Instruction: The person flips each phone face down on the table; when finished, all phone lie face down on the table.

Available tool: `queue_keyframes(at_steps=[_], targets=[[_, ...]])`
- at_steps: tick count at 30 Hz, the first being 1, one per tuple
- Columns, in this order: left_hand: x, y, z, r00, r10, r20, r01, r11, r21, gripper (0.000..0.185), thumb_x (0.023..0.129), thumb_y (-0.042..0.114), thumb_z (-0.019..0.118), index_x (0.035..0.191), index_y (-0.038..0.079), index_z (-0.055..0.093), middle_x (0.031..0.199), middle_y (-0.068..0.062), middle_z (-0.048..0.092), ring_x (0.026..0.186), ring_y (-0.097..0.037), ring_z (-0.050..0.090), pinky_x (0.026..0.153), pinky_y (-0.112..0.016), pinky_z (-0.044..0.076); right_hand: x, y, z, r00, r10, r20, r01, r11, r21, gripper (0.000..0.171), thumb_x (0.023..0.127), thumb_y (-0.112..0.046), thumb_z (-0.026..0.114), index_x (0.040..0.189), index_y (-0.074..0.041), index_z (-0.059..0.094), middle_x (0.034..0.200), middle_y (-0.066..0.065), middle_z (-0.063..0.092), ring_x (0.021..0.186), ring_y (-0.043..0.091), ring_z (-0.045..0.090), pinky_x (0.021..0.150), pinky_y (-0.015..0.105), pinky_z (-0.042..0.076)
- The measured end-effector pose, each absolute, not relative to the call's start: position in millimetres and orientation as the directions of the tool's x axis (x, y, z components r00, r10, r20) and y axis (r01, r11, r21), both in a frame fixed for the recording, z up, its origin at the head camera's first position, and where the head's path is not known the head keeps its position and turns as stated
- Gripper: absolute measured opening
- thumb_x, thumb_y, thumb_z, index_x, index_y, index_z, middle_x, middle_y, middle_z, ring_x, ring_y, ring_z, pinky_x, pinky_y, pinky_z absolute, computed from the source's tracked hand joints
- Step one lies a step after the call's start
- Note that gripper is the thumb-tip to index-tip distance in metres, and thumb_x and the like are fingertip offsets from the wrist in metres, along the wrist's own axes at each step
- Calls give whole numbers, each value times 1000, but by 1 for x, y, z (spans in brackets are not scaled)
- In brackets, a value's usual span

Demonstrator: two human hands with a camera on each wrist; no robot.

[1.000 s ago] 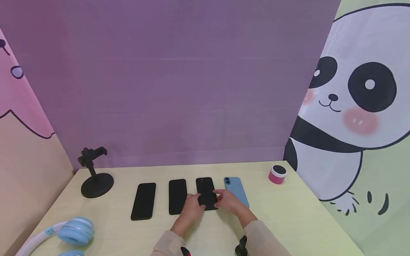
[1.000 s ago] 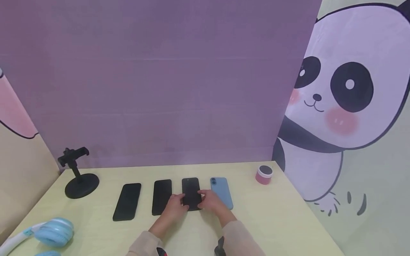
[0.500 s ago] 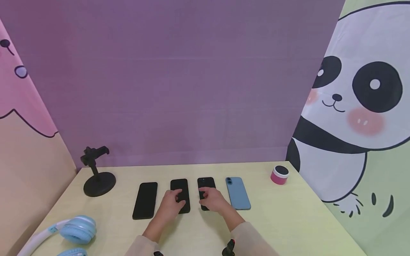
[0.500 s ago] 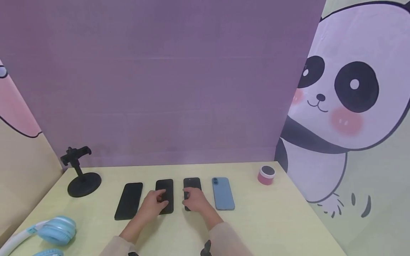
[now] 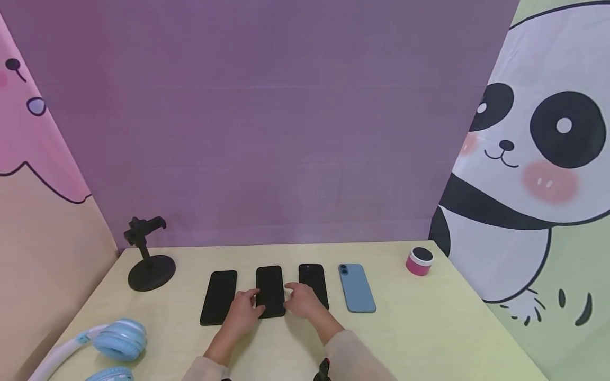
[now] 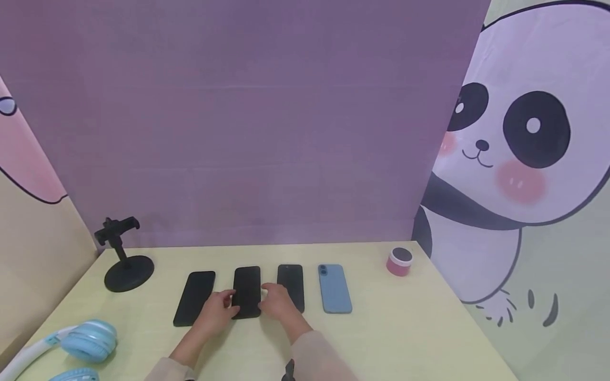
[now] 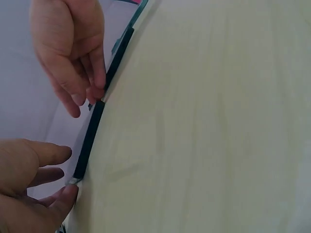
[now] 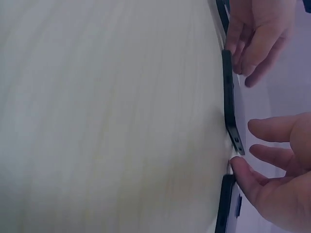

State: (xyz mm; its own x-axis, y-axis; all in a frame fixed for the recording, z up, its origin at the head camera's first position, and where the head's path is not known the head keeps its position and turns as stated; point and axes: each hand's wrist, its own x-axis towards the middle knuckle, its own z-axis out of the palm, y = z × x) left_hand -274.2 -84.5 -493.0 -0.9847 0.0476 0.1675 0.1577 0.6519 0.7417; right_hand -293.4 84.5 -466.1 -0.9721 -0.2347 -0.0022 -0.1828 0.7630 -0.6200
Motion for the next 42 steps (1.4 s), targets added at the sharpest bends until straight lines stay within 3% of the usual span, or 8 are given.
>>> queue_keyframes(at_steps=[5,10,21,31,42], targets=[[-274,-86,-497,-984,56,168,164,643,748,40,77,6,68,113,-6,56,78,-6,42,72,-19,41,62,-32,35,-290,75,-467,-971,-235,-32,-157,739,-655,44,78,-6,67,120,0,55,89,9,58,80,23,54,69,38,46],[-276,-87,-500,-984,68,163,169,627,760,37,77,5,68,111,-5,58,82,-6,47,75,-18,46,65,-33,41,-289,70,-467,-981,-191,-20,-126,718,-684,44,77,-5,68,119,1,55,99,17,60,90,28,56,74,41,47],[-278,-89,-500,-989,52,142,145,601,786,38,76,4,69,112,-4,59,93,-10,54,84,-23,55,72,-38,46,-293,69,-470,-993,-122,-2,-80,664,-744,45,71,5,67,115,2,59,90,13,62,81,23,57,64,34,48],[-279,-93,-502,-991,61,120,133,588,798,39,76,4,69,113,-4,59,93,-9,53,84,-22,53,71,-37,45,-294,72,-472,-990,-143,5,-91,602,-793,47,70,6,69,116,1,59,86,11,60,75,21,55,59,30,48],[-282,-93,-506,-984,94,153,180,568,803,37,78,4,66,112,-6,59,88,-8,50,80,-21,48,69,-36,42,-297,77,-470,-982,-184,-48,-38,437,-899,47,74,5,69,119,-1,57,89,13,53,72,19,52,60,31,48]])
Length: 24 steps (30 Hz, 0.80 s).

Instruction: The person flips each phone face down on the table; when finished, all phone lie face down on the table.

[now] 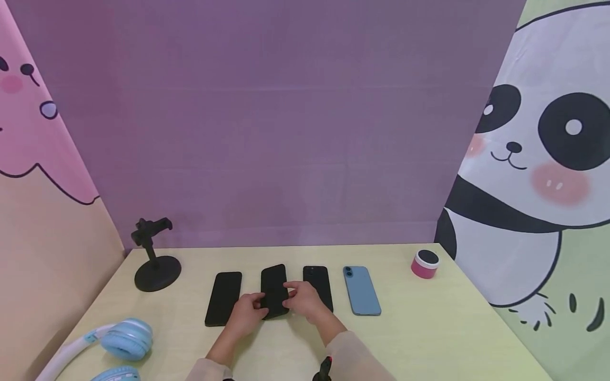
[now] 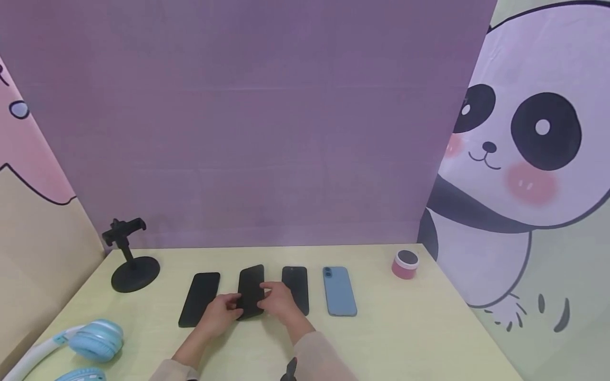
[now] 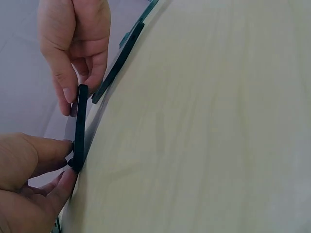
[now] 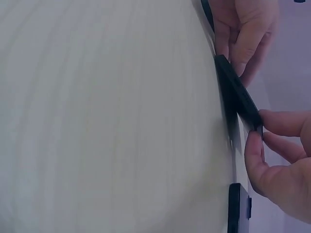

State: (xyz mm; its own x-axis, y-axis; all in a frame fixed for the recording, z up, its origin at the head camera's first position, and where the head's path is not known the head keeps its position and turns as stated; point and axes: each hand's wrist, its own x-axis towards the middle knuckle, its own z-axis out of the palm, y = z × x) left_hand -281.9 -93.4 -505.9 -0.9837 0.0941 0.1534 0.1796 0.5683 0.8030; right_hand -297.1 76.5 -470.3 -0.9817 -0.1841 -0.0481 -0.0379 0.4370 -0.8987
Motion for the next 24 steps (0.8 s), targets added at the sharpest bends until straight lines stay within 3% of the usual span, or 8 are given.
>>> queue_keyframes(at_steps=[11,24], targets=[[-283,-91,-501,-972,114,207,235,572,786,37,78,7,67,112,-6,59,80,-7,44,74,-19,42,63,-32,36,-295,83,-458,-961,-273,-39,-47,301,-952,49,77,4,66,124,3,51,95,20,51,74,19,53,68,36,48],[-285,-89,-500,-965,188,184,252,459,852,46,87,23,60,129,7,49,99,-10,55,87,-22,57,69,-35,46,-298,89,-453,-921,-388,-35,-25,148,-989,56,80,4,63,132,2,41,105,23,50,85,24,58,79,39,47]])
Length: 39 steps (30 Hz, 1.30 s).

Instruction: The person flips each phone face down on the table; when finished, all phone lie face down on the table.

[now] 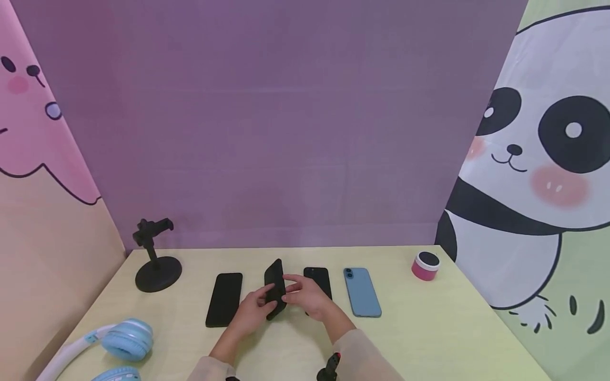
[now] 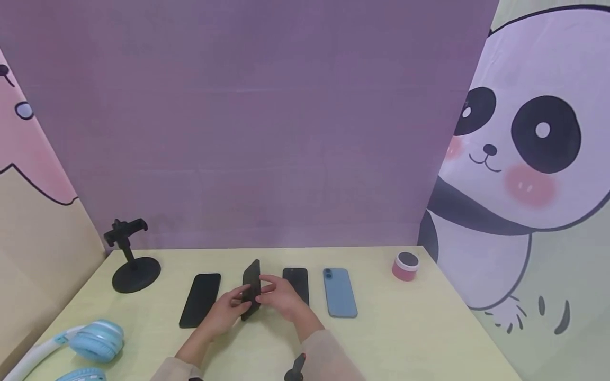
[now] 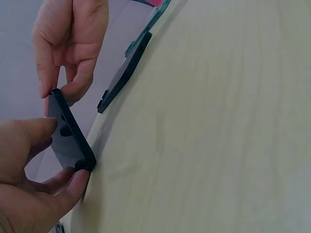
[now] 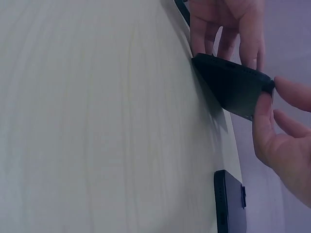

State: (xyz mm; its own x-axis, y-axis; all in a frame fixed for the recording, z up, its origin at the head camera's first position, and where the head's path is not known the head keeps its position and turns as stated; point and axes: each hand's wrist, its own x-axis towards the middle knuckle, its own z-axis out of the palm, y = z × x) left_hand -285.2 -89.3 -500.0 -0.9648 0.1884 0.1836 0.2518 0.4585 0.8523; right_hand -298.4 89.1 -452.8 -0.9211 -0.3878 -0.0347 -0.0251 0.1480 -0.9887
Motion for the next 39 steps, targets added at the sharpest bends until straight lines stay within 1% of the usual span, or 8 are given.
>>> queue_keyframes(at_steps=[3,7,10,13,19,29,33,39], targets=[[-284,-88,-499,-968,189,166,232,416,880,45,89,27,57,130,10,49,101,-9,57,90,-21,57,71,-36,46,-300,90,-455,-916,-397,-53,-2,135,-991,55,82,4,61,133,1,40,107,20,50,89,24,58,80,39,46],[-283,-86,-497,-972,178,156,213,373,903,45,90,30,56,130,13,49,103,-9,57,89,-20,56,72,-35,46,-301,91,-457,-904,-424,-54,32,59,-998,50,86,9,51,134,4,37,108,23,48,93,26,56,83,39,45],[-282,-84,-496,-970,182,159,214,339,916,45,90,30,56,130,11,48,103,-10,56,88,-19,57,71,-33,47,-300,92,-457,-889,-457,-42,49,-3,-999,48,88,11,44,135,7,33,110,27,48,96,28,56,85,40,43],[-282,-82,-496,-970,193,146,193,255,947,46,90,27,56,131,9,47,104,-13,54,91,-21,57,73,-33,48,-299,92,-458,-878,-477,-36,56,-28,-998,47,89,10,42,135,6,32,113,28,47,97,30,56,85,41,43],[-283,-79,-497,-972,214,93,117,107,987,48,91,22,56,135,10,42,114,-19,47,101,-28,53,77,-37,49,-300,94,-459,-868,-495,-35,78,-65,-995,50,88,10,46,136,4,33,113,26,46,97,31,56,83,41,45],[-278,-76,-490,-968,230,96,90,-35,995,47,94,14,50,138,4,35,114,-20,45,100,-28,54,80,-42,47,-300,94,-462,-869,-494,-36,83,-74,-994,55,86,9,50,138,-1,34,112,22,45,92,26,56,84,45,43],[-282,-75,-499,-974,208,88,76,-61,995,47,94,15,50,138,5,36,117,-20,44,100,-26,54,80,-40,47,-299,94,-462,-863,-504,-30,86,-88,-992,56,87,8,51,138,-1,32,111,21,44,91,25,56,84,46,43],[-283,-74,-501,-974,203,104,88,-85,992,46,94,13,49,137,2,36,114,-19,46,98,-26,55,79,-40,47,-300,94,-465,-857,-514,-30,95,-99,-991,54,88,6,50,138,-3,33,111,20,44,90,22,56,84,44,44]])
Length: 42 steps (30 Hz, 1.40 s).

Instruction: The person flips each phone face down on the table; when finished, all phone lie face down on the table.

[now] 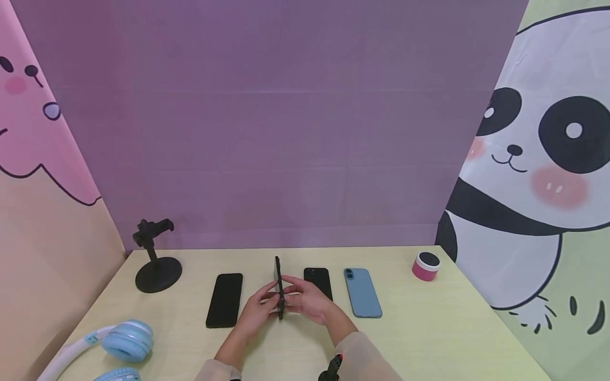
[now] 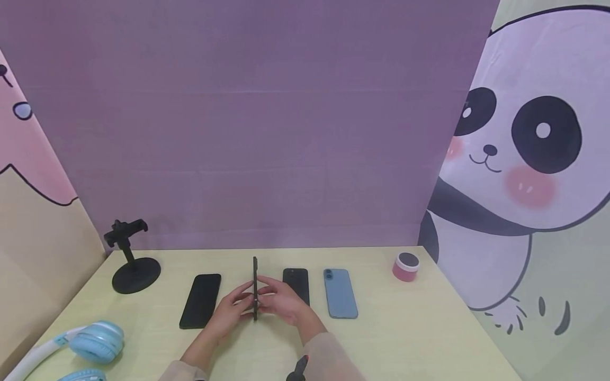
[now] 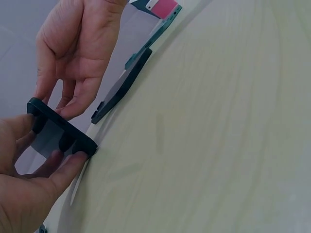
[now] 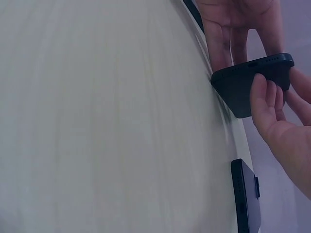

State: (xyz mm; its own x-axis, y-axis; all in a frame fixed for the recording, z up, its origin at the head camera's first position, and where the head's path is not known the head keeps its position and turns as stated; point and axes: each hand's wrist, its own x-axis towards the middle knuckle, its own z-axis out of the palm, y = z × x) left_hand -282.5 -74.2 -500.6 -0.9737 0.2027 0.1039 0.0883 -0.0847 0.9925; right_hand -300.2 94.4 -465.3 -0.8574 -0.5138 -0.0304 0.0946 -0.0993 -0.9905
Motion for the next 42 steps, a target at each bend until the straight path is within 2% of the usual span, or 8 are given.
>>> queue_keyframes(at_steps=[7,16,23,31,37,42], targets=[[-281,-74,-500,-975,197,105,85,-105,991,46,94,11,49,136,0,36,114,-20,46,98,-25,55,81,-39,47,-301,94,-467,-854,-519,-22,93,-111,-989,54,88,5,51,139,-3,33,112,21,44,91,23,56,83,44,44],[-276,-76,-493,-977,168,129,110,-117,987,46,94,15,48,133,-6,36,113,-23,49,97,-34,57,79,-40,47,-299,90,-468,-858,-513,-36,111,-116,-987,51,88,5,51,136,0,36,112,20,44,98,28,52,85,47,42],[-275,-79,-491,-979,151,135,121,-99,988,50,90,16,56,134,2,37,114,-27,49,92,-28,59,74,-40,49,-296,87,-471,-856,-514,-47,106,-87,-990,50,86,7,54,134,0,40,110,20,48,92,23,57,82,47,44],[-274,-78,-488,-985,45,167,169,56,984,39,87,11,59,124,1,50,110,-19,55,91,-25,59,68,-34,51,-296,83,-474,-864,-501,-56,68,-6,-998,51,83,9,56,132,2,42,106,17,52,87,22,57,77,44,47],[-271,-81,-485,-982,22,185,187,72,980,38,87,5,56,123,-4,50,110,-23,55,94,-29,59,69,-35,51,-296,81,-476,-890,-450,-72,47,68,-997,49,81,9,59,128,3,46,101,17,55,85,23,58,74,39,49],[-271,-84,-486,-984,-11,177,174,133,976,36,85,2,56,120,-5,53,110,-22,56,94,-28,59,69,-31,51,-295,80,-476,-921,-386,-54,-5,151,-988,48,78,8,62,124,6,48,99,19,54,81,22,58,72,37,50]])
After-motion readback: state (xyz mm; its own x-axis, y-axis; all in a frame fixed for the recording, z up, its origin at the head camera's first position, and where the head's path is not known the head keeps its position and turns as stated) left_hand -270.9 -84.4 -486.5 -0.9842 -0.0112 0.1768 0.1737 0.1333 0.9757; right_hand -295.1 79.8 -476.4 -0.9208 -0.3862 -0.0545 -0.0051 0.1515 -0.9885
